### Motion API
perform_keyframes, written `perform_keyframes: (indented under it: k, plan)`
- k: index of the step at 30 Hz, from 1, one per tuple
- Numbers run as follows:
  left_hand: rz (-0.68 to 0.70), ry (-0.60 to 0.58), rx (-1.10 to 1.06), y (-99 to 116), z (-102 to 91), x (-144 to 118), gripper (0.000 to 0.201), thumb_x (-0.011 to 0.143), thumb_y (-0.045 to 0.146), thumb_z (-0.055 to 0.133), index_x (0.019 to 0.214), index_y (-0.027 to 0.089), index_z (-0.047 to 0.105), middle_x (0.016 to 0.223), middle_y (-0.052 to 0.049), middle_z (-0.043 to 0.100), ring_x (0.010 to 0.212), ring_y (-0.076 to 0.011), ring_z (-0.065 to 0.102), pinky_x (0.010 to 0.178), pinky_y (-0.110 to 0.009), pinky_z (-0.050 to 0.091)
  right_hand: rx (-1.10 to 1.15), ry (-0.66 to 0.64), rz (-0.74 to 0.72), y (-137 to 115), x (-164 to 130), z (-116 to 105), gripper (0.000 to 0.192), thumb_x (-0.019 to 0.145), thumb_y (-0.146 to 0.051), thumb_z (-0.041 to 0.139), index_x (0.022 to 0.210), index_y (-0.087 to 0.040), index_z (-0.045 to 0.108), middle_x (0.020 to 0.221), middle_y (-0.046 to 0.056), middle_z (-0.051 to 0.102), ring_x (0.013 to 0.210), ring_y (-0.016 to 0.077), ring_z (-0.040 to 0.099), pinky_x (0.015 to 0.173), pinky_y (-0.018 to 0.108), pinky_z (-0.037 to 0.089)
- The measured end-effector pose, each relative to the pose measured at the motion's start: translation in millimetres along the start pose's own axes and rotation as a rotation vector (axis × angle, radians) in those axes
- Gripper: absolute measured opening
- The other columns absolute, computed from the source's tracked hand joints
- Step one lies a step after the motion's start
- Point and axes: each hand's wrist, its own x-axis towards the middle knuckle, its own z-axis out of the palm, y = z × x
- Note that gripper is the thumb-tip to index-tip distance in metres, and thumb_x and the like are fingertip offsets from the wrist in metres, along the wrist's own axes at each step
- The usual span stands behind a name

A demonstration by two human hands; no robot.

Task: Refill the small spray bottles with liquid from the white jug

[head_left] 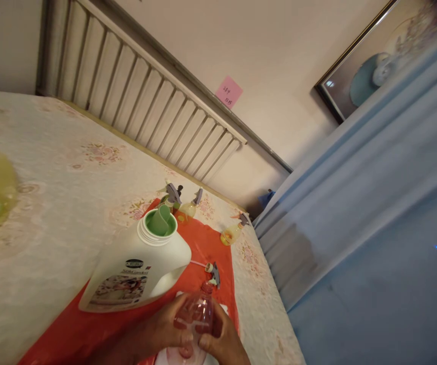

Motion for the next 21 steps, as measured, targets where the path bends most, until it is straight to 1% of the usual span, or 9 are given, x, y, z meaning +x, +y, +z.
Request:
perform_keyframes:
  k: [3, 8, 12, 15, 21]
  plan:
    - [-0.021, 0.004, -0.043, -2.9, 0.8, 0.4, 0.074, 0.060, 0.045, 0.083, 0.126, 0.024, 0.056, 0.104, -0.005, 0.069, 0.083, -0.0235, 0.065, 0.067, -0.032, 0.052, -0.002, 0.001, 0.007, 1.0, 0.0, -0.5, 0.082, 0.057, -0.049, 0.091, 0.128, -0.021, 0.060, 0.119, 0.010, 0.071, 0.109, 0.0341, 0.067, 0.100, 0.048, 0.048]
    - [0.001, 0.026, -0.034, -3.9, 1.6, 1.5, 0.072, 0.059, 0.043, 0.083, 0.124, 0.024, 0.057, 0.106, -0.005, 0.068, 0.087, -0.0247, 0.065, 0.069, -0.033, 0.053, -0.024, 0.005, 0.008, 3.2, 0.3, -1.3, 0.080, 0.058, -0.047, 0.091, 0.127, -0.022, 0.060, 0.117, 0.010, 0.072, 0.107, 0.0337, 0.068, 0.096, 0.047, 0.051]
    - [-0.036, 0.020, -0.036, -4.2, 2.4, 2.0, 0.070, 0.061, 0.044, 0.081, 0.124, 0.024, 0.056, 0.101, -0.004, 0.069, 0.079, -0.0218, 0.065, 0.065, -0.032, 0.053, -0.032, 0.016, 0.016, 5.0, -0.1, -2.2, 0.077, 0.059, -0.044, 0.091, 0.126, -0.021, 0.060, 0.114, 0.010, 0.073, 0.104, 0.0320, 0.069, 0.093, 0.044, 0.052]
    - [-0.024, 0.035, -0.038, -3.2, 3.0, 1.4, 0.073, 0.059, 0.044, 0.083, 0.124, 0.024, 0.057, 0.101, -0.004, 0.069, 0.080, -0.0214, 0.064, 0.066, -0.030, 0.052, -0.033, 0.013, 0.016, 6.0, -0.2, -3.2, 0.078, 0.059, -0.045, 0.091, 0.126, -0.020, 0.060, 0.115, 0.010, 0.072, 0.104, 0.0321, 0.069, 0.092, 0.044, 0.052]
    - [-0.004, 0.036, -0.021, 0.5, 2.8, 1.2, 0.073, 0.057, 0.046, 0.084, 0.121, 0.023, 0.058, 0.102, -0.004, 0.067, 0.084, -0.0220, 0.063, 0.067, -0.030, 0.051, -0.033, 0.026, 0.019, 5.6, -0.7, -2.9, 0.077, 0.059, -0.042, 0.091, 0.127, -0.022, 0.060, 0.115, 0.009, 0.073, 0.105, 0.0327, 0.069, 0.094, 0.045, 0.052]
